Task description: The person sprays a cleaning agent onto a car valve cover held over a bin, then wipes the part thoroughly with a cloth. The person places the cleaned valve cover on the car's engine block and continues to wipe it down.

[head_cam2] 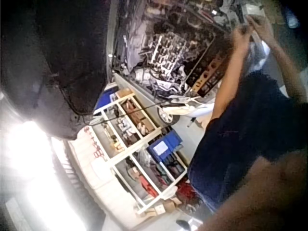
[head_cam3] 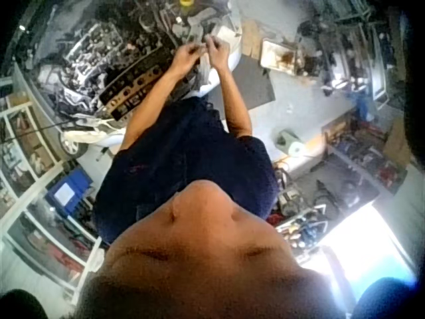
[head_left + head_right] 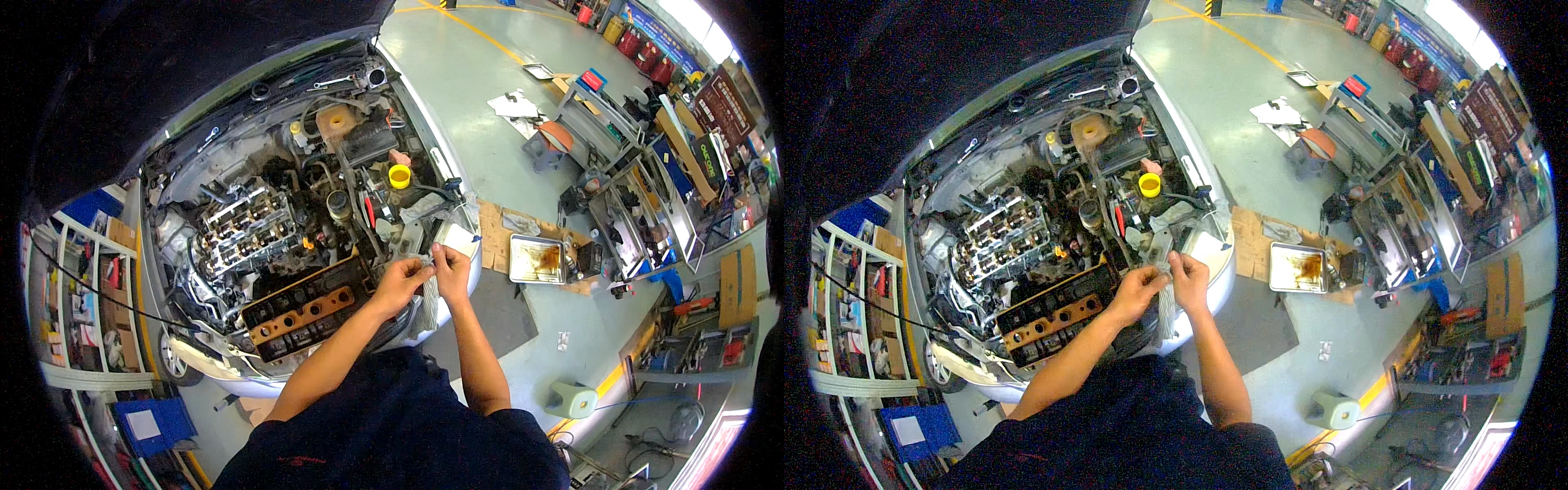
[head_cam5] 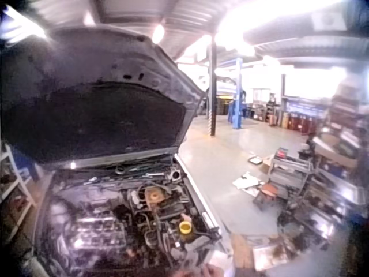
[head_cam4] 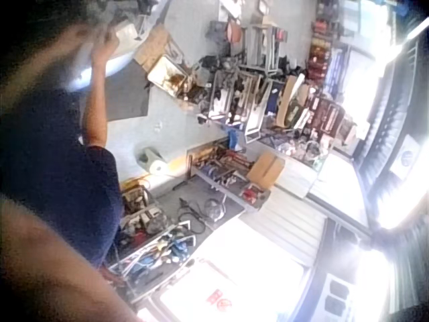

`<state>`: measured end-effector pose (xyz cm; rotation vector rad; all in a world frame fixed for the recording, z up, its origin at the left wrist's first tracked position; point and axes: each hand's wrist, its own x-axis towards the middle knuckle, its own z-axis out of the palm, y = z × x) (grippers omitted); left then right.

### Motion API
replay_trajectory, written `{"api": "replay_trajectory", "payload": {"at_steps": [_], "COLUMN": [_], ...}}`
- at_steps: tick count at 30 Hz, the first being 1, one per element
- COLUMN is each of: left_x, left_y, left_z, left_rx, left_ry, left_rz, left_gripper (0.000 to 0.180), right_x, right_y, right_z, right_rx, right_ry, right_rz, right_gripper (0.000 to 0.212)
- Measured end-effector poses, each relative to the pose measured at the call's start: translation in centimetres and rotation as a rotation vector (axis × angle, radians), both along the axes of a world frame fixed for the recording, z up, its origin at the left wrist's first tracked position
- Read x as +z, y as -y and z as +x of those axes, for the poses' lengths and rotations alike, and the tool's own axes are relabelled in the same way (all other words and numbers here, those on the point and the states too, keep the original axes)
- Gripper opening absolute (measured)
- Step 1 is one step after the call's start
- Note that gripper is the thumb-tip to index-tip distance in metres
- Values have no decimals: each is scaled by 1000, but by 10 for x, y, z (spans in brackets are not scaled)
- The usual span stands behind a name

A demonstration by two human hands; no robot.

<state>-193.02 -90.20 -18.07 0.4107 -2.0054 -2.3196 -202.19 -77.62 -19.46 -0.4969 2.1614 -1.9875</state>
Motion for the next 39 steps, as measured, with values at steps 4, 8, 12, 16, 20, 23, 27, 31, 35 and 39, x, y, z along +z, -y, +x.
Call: {"api": "replay_trajectory", "payload": {"at_steps": [4,8,12,16,20,23,27,31,35,39], "left_x": [14,18,17,22,20,10,-3,30,57,46], "left_y": [0,-5,5,18,13,13,12,-13,-12,1], "left_z": [4,3,2,7,12,13,9,7,-6,-18], "left_rx": [-138,-150,-68,-105,-42,-34,-126,-122,-12,58], "left_ry": [65,74,63,57,56,71,33,22,22,-49], "left_rz": [77,23,-8,307,413,354,74,-56,-201,-251], "left_gripper": [31,35,35,32,30,29,32,37,36,35], "right_x": [-5,0,25,16,19,14,21,44,61,53], "right_y": [5,12,3,-19,-27,-24,-11,7,33,60], "right_z": [-13,-27,-24,-10,0,-4,-14,-29,-48,-65], "right_rx": [-53,9,206,430,409,335,290,174,-62,-157], "right_ry": [10,-6,1,117,100,48,17,-39,-124,-141], "right_rz": [-12,-44,14,-190,-201,-111,17,77,77,104], "right_gripper": [54,57,35,23,20,21,36,55,64,64]}}
